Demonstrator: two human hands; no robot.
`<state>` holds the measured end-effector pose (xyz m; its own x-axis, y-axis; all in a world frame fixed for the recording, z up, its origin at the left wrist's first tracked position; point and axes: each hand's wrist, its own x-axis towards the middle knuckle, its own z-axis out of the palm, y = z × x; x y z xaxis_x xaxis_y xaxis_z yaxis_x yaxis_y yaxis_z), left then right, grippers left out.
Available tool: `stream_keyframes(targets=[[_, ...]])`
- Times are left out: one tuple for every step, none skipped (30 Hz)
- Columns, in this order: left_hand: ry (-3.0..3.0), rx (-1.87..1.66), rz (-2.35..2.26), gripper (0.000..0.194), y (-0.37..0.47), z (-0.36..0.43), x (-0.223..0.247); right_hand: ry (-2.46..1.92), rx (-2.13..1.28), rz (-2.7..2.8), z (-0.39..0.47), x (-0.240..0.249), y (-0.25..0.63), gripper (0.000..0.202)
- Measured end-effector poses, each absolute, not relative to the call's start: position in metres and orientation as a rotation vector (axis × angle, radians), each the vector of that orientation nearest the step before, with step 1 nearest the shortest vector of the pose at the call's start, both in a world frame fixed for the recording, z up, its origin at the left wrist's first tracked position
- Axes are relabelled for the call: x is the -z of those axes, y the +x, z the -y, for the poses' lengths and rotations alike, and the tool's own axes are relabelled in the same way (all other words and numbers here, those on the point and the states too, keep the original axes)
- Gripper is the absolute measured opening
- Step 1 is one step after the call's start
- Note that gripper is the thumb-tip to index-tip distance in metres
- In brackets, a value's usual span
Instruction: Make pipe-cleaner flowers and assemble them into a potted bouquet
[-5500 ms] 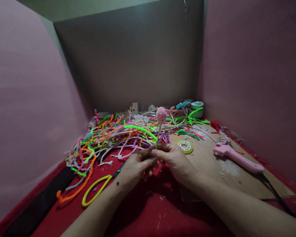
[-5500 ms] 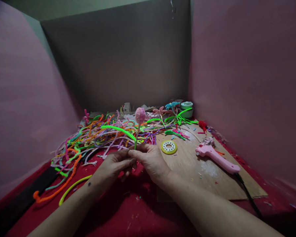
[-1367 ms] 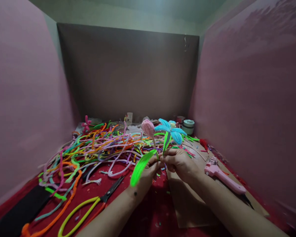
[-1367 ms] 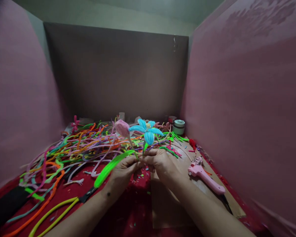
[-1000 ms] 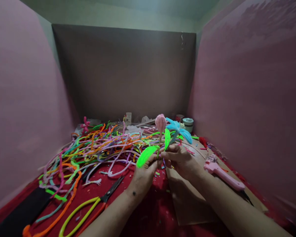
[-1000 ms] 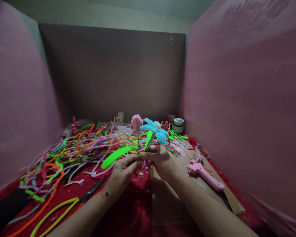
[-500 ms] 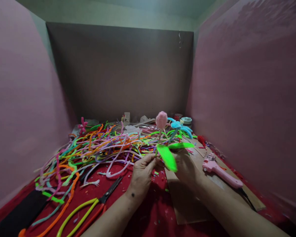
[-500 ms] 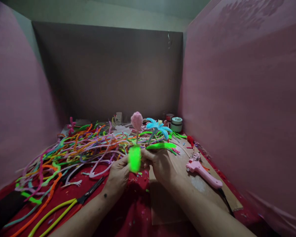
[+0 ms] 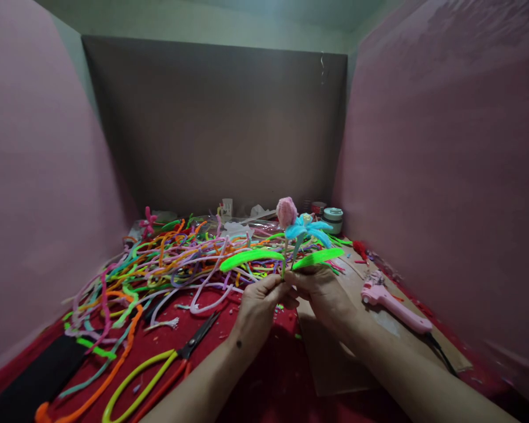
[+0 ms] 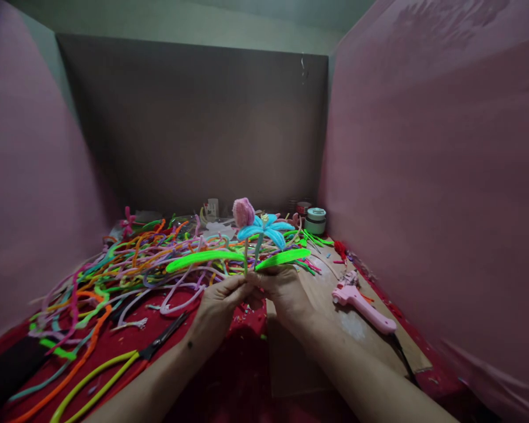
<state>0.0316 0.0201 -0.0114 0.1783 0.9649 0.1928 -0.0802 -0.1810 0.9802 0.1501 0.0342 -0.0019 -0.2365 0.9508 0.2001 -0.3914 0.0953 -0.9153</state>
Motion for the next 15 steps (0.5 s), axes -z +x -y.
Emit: stream_keyframes(targets=[[1.39, -1.211, -0.928, 0.019, 0.0316, -0.0193, 0.01, -0.675, -1.441, 1.194, -0.034, 0.002, 0.1505, 0.028], [1.403, -1.194, -0.929, 0.02, 0.0314, -0.0188, 0.0089, -0.678, -1.431, 1.221, -0.0339, 0.0019, 0.1511, 0.029], [1.415, -1.187, -0.928, 0.021, 0.031, -0.0185, 0.0083, -0.682, -1.419, 1.249, -0.0337, 0.0014, 0.1515, 0.029], [1.425, -1.188, -0.925, 0.022, 0.0307, -0.0184, 0.0081, -0.691, -1.403, 1.274, -0.0334, 0.0007, 0.1518, 0.028], [1.433, -1.188, -0.923, 0.023, 0.0303, -0.0185, 0.0082, -0.704, -1.385, 1.29, -0.0329, -0.0003, 0.1518, 0.028], [1.436, -1.19, -0.925, 0.024, 0.03, -0.0186, 0.0085, -0.72, -1.367, 1.293, -0.0323, -0.0015, 0.1515, 0.027], [1.435, -1.195, -0.929, 0.024, 0.0299, -0.0187, 0.0088, -0.733, -1.352, 1.282, -0.0315, -0.0027, 0.151, 0.027], [1.431, -1.2, -0.936, 0.023, 0.0299, -0.0187, 0.009, -0.74, -1.345, 1.268, -0.0307, -0.0038, 0.1503, 0.028], [1.428, -1.205, -0.942, 0.023, 0.0301, -0.0186, 0.009, -0.741, -1.344, 1.255, -0.0299, -0.0046, 0.1496, 0.028], [1.426, -1.209, -0.947, 0.023, 0.0304, -0.0183, 0.0087, -0.739, -1.348, 1.244, -0.0294, -0.0049, 0.149, 0.029], [1.428, -1.212, -0.951, 0.023, 0.0307, -0.0179, 0.0081, -0.739, -1.356, 1.231, -0.0293, -0.0047, 0.1488, 0.029], [1.432, -1.213, -0.953, 0.022, 0.0309, -0.0173, 0.0072, -0.739, -1.369, 1.222, -0.0297, -0.0037, 0.1491, 0.029], [1.439, -1.21, -0.953, 0.022, 0.0311, -0.0168, 0.0062, -0.739, -1.38, 1.221, -0.0305, -0.0023, 0.1498, 0.028], [1.445, -1.204, -0.953, 0.023, 0.0311, -0.0163, 0.0052, -0.742, -1.381, 1.228, -0.0317, -0.0004, 0.151, 0.028], [1.453, -1.192, -0.95, 0.023, 0.031, -0.0158, 0.0043, -0.747, -1.372, 1.243, -0.033, 0.0015, 0.1526, 0.027]])
